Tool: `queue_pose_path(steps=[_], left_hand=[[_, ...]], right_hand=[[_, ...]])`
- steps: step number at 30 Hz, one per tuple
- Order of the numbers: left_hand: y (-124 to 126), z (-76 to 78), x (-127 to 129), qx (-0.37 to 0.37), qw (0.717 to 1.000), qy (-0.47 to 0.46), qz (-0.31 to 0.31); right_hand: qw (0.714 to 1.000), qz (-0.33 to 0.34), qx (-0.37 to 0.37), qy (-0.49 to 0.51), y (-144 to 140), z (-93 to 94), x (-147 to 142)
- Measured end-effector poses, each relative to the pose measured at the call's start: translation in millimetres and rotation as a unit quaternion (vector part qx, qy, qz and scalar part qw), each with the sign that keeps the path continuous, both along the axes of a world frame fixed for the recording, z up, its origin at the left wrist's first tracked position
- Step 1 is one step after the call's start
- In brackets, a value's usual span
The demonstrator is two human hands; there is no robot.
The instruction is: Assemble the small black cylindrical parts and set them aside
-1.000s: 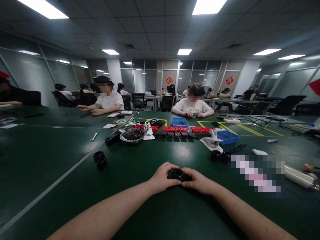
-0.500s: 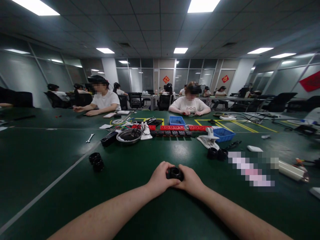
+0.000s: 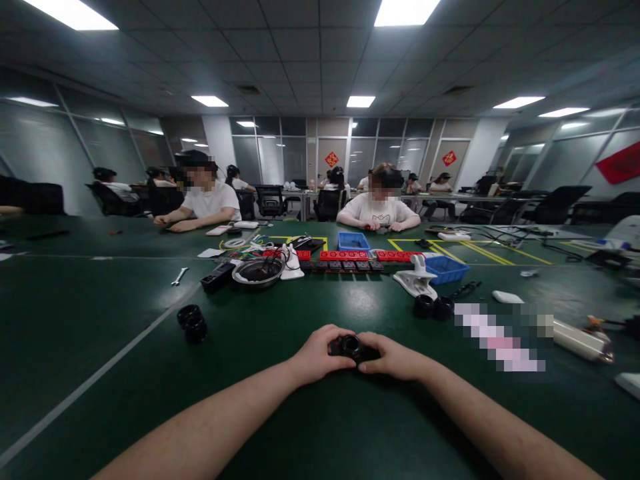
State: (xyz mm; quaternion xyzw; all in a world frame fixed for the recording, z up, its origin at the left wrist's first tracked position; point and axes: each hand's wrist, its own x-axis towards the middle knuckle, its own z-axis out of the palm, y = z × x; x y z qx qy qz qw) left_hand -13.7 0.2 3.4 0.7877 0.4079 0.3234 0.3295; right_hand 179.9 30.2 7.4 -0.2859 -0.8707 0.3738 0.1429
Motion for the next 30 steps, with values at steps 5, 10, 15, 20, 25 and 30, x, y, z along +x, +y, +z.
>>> queue_pose_path(steps=[5,10,15,20,25,30], left_hand=[[0,1.5,0,-0.004,1.0,0.008,-0.001],[-3,-1.2,3,-0.008,1.0,0.006,0.023],[-5,-7.1,11,-0.006,0.994,-0.002,0.108],[-4,-10.0,12,-0.003,0.993,-0.009,0.114],[1,-7.3,5,-0.002,0.999,-0.005,0.053],[2,0.6,1,-0.024,1.0,0.017,0.001]], right_hand=[[1.0,-0.013,-0.022,0.018,2,1.1,0],[0.997,-0.077,0.008,0.007,-2,-7.5,-6],[0.96,-0.22,0.157,-0.072,-11,-17.3,-20],[0.94,-0.225,0.236,-0.104,-18,-14.3,-24],[0.99,-0.08,0.117,-0.019,-11,-5.3,-11],[0.999,0.007,-0.033,0.012,-1,2.7,1]])
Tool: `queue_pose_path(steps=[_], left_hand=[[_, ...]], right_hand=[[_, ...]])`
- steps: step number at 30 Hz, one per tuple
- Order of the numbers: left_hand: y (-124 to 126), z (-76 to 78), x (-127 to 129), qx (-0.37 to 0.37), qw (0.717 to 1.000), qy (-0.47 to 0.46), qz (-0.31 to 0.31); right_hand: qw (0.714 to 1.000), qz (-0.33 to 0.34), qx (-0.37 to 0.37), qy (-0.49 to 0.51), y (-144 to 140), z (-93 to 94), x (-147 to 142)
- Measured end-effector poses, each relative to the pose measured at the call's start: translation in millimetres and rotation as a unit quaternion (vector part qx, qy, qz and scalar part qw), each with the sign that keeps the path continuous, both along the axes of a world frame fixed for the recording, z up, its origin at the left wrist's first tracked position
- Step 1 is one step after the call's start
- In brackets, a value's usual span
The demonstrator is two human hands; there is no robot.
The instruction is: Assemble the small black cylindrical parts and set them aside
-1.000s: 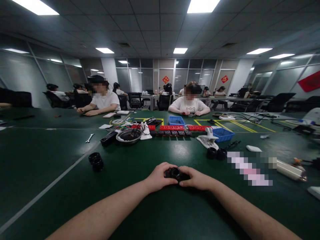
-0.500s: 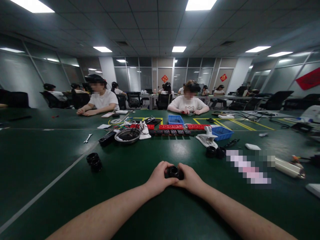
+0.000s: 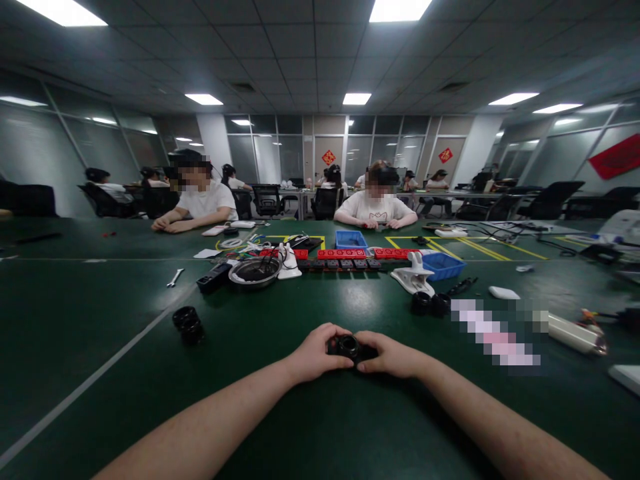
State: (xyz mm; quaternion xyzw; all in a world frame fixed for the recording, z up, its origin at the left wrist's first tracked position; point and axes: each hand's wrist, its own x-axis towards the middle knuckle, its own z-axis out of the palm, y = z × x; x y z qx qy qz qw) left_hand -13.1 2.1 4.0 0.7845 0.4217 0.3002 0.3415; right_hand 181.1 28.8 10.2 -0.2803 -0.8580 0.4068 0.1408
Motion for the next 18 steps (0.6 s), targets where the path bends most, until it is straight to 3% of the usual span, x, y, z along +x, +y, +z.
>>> queue_pose_path(steps=[11,15,18], left_hand=[[-1,-0.1,1,-0.001,1.0,-0.002,0.002],[-6,-2.5,5,0.015,0.998,0.004,0.063],[-10,-3.7,10,0.024,0.992,0.01,0.125]], right_hand=[[0.999,-0.044,-0.009,0.011,1,-6.7,-4],[0.986,-0.14,0.089,-0.022,-5,-15.5,-11],[0.956,-0.209,0.195,-0.068,-12,-19.1,-19]])
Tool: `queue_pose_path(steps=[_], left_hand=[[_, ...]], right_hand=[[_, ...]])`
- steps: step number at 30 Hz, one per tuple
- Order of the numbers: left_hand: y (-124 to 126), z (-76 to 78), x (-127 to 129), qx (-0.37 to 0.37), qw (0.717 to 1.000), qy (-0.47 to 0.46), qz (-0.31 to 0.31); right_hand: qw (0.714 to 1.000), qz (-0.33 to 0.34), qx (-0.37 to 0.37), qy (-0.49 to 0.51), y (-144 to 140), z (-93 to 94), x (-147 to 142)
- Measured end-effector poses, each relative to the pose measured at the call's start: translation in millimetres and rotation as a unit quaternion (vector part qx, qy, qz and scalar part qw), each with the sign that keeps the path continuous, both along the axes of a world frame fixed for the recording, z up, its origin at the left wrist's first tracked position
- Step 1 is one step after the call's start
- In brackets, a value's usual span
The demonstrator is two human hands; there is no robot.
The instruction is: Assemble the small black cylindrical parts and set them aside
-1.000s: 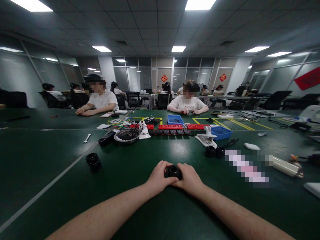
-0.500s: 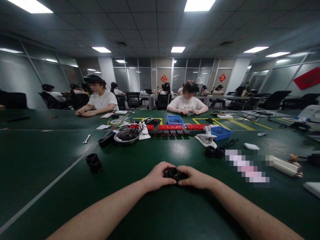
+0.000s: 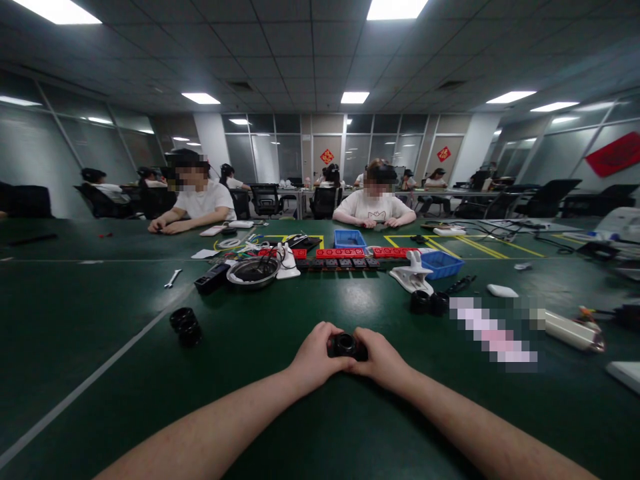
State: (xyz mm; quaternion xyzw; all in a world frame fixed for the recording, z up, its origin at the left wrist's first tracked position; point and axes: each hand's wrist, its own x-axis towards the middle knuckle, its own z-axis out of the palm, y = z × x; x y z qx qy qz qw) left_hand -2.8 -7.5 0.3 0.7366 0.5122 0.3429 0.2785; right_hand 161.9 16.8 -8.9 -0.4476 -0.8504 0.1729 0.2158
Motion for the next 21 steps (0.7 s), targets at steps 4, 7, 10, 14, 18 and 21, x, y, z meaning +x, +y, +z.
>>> queue_pose_path(steps=[4,7,10,14,18,21], left_hand=[[0,0.1,2,0.008,0.999,0.01,0.03],[3,2.2,-1,0.012,1.0,0.014,0.002],[7,5.2,-7,0.014,0.998,0.026,-0.052],[9,6.7,-12,0.015,0.994,0.037,-0.097],[9,5.5,-13,0.017,0.995,0.027,-0.097],[8,7.6,-15,0.014,0.992,0.023,-0.121]], right_hand=[[0.993,-0.057,0.073,-0.075,-7,2.5,-6],[0.997,-0.023,0.049,-0.053,-7,6.5,-4],[0.996,0.085,-0.015,0.024,-3,9.8,3],[0.978,0.157,-0.114,0.078,5,12.7,10],[0.971,0.155,-0.157,0.089,8,14.0,12],[0.97,0.147,-0.169,0.098,8,13.3,12]])
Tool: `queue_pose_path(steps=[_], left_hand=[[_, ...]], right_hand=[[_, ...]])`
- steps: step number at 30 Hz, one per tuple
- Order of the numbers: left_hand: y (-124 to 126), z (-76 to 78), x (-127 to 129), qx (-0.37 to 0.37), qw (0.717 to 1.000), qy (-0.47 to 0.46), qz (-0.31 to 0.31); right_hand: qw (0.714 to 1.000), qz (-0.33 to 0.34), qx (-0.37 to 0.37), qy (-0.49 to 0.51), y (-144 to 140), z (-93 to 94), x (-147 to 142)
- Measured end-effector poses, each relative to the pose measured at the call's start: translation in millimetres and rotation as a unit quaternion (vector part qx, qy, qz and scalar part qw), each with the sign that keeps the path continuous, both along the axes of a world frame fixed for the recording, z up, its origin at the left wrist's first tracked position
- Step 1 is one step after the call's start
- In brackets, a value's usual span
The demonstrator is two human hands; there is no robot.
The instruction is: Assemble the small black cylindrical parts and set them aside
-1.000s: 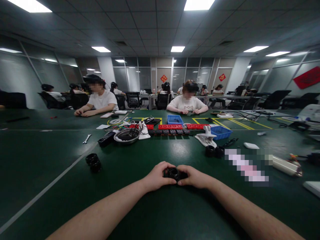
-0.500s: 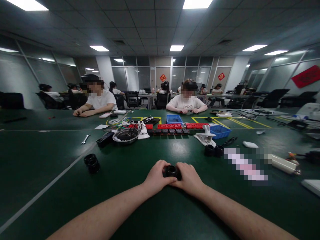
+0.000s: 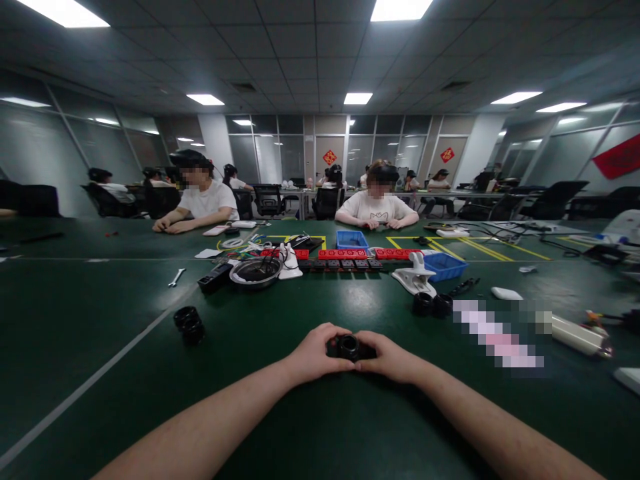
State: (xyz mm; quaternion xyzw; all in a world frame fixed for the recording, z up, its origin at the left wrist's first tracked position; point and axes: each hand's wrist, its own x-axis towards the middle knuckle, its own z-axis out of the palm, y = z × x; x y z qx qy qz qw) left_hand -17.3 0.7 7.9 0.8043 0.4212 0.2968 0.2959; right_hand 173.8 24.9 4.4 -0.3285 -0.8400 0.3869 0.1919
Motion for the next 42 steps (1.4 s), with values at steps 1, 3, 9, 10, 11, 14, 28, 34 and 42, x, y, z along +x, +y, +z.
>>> queue_pose_path(steps=[1,3,9,10,11,14,28,34,42], left_hand=[[0,1.2,-1,-0.001,1.0,0.001,-0.009],[0,3.4,-2,-0.003,1.0,0.005,-0.016],[-3,2.1,3,-0.009,0.999,0.013,0.035],[-5,1.1,6,-0.006,0.999,0.013,0.05],[-6,0.2,8,-0.004,0.998,0.013,0.065],[-11,-2.2,14,0.003,0.994,0.009,0.111],[-2,0.8,3,0.025,0.999,0.03,0.014],[0,1.3,0,0.006,1.0,0.026,-0.014],[-9,0.0,9,0.001,0.997,0.023,0.071]], right_hand=[[1.0,-0.001,-0.002,0.0,0,-0.3,0],[1.0,0.003,-0.004,-0.001,1,-0.8,1],[0.999,-0.029,0.014,-0.034,1,-2.6,-1],[0.997,-0.046,0.03,-0.05,0,-3.2,-2],[0.994,-0.064,0.05,-0.068,-1,-3.9,-4],[0.976,-0.129,0.113,-0.133,-8,-5.6,-12],[0.994,0.025,0.089,-0.063,-2,4.6,1],[0.998,0.052,0.014,-0.037,5,5.4,6],[0.981,-0.107,0.107,-0.125,-3,-9.9,-7]])
